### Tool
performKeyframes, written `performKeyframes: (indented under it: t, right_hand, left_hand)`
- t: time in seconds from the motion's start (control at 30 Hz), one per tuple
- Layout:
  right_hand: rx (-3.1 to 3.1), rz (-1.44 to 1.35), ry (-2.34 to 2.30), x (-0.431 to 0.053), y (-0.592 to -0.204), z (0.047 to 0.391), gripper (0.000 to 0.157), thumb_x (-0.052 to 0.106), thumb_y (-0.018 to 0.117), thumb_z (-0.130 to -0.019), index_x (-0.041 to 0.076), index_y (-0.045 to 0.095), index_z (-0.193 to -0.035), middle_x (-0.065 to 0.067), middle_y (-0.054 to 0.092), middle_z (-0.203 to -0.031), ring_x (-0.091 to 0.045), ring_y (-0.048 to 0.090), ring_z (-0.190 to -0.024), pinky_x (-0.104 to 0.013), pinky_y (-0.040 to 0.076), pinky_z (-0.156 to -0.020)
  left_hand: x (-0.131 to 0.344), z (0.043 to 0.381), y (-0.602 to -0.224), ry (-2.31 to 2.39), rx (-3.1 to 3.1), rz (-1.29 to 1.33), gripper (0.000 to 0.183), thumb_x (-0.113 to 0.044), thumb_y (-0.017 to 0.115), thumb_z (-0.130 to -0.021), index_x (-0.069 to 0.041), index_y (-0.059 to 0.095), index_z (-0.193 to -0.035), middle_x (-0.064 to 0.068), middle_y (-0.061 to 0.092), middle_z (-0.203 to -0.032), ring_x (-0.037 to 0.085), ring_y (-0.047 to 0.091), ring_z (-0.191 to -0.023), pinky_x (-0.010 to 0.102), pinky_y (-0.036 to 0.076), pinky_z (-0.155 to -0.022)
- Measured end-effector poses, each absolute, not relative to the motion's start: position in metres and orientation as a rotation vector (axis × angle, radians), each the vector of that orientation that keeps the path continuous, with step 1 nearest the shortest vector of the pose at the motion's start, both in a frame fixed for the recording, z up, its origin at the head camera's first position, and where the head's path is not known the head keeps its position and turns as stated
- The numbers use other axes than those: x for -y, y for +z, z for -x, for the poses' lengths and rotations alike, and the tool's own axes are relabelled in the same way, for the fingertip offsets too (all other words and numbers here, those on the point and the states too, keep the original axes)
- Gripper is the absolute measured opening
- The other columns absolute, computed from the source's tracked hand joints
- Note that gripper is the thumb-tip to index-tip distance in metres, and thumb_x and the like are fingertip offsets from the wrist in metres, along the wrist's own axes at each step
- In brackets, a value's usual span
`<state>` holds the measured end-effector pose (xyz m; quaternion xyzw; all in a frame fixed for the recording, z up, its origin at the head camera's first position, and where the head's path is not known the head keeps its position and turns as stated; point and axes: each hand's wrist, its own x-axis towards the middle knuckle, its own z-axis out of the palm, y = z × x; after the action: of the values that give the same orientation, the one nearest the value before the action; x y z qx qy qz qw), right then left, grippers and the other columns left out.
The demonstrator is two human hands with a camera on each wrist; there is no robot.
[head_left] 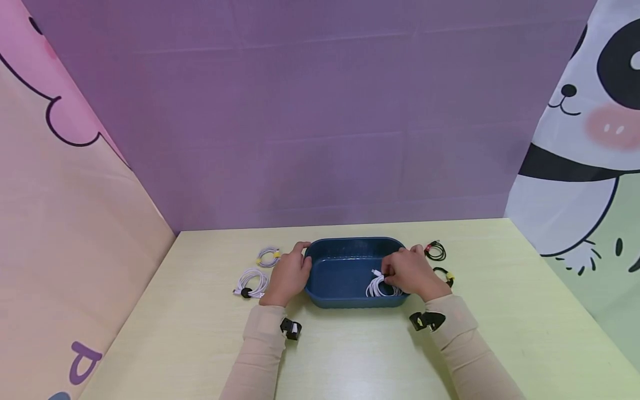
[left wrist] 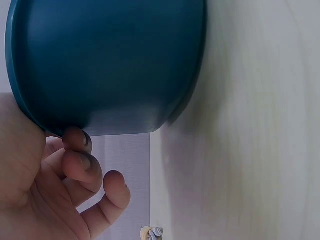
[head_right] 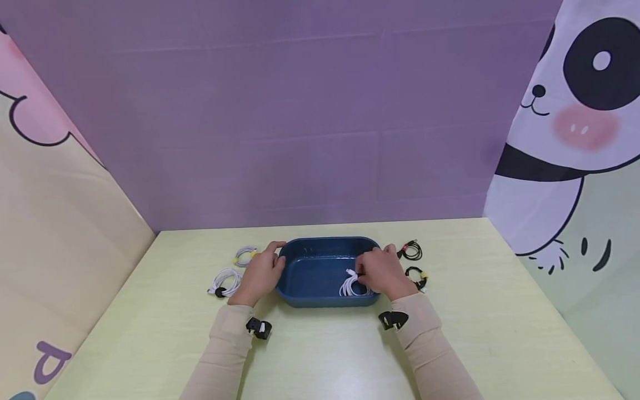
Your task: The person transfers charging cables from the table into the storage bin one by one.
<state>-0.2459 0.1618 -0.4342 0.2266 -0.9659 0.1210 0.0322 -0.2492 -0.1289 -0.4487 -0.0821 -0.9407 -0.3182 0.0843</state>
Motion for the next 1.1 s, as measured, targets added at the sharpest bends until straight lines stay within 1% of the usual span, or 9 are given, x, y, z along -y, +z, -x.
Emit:
performKeyframes:
  t: [0.17,0.33,0.77,0.97,1.1]
  right_hand:
    - [2.993,-0.694,0.362,-0.1615,-0.4348,0.2462,0.010,0.016,0.083,-0.085,0.020,0.075,-0.082,0.011,0.060,-0.064,-0.018,0.056,-0.083,-0.060,0.033,-0.095]
    - [2.995,-0.706,0.359,-0.1610,-0.4355,0.2467,0.009,0.015,0.082,-0.085,0.021,0.076,-0.082,0.011,0.061,-0.066,-0.020,0.057,-0.086,-0.062,0.033,-0.098]
    - [3.019,-0.699,0.360,-0.1610,-0.4333,0.2467,0.007,0.013,0.079,-0.086,0.019,0.079,-0.088,0.009,0.068,-0.073,-0.022,0.060,-0.092,-0.065,0.032,-0.103]
    - [3.011,-0.695,0.416,-0.1610,-0.4325,0.2478,0.008,0.013,0.075,-0.090,0.019,0.077,-0.084,0.010,0.063,-0.068,-0.020,0.058,-0.088,-0.067,0.029,-0.105]
    - [2.968,-0.685,0.462,-0.1647,-0.4321,0.2507,0.008,0.015,0.073,-0.093,0.019,0.077,-0.087,0.009,0.066,-0.072,-0.019,0.060,-0.085,-0.067,0.029,-0.104]
  left_hand:
    - [0.1289,0.2492,-0.4488,-0.951,2.814,0.236,0.041,-0.015,0.056,-0.104,-0.007,0.054,-0.144,0.000,0.047,-0.061,0.014,0.043,-0.048,0.028,0.032,-0.048]
    - [0.1288,0.2495,-0.4486,-0.955,2.818,0.229,0.041,-0.015,0.056,-0.105,-0.007,0.053,-0.144,0.000,0.048,-0.061,0.015,0.043,-0.048,0.028,0.032,-0.048]
    - [0.1291,0.2503,-0.4490,-0.946,2.824,0.229,0.041,-0.016,0.056,-0.104,-0.007,0.053,-0.145,0.000,0.048,-0.061,0.014,0.044,-0.047,0.028,0.033,-0.048]
    - [0.1289,0.2496,-0.4485,-0.944,2.829,0.229,0.041,-0.016,0.055,-0.105,-0.007,0.053,-0.145,0.000,0.048,-0.062,0.015,0.044,-0.047,0.028,0.033,-0.048]
    - [0.1287,0.2494,-0.4479,-0.947,2.828,0.229,0.041,-0.015,0.056,-0.105,-0.007,0.053,-0.145,0.000,0.048,-0.062,0.015,0.044,-0.048,0.028,0.033,-0.048]
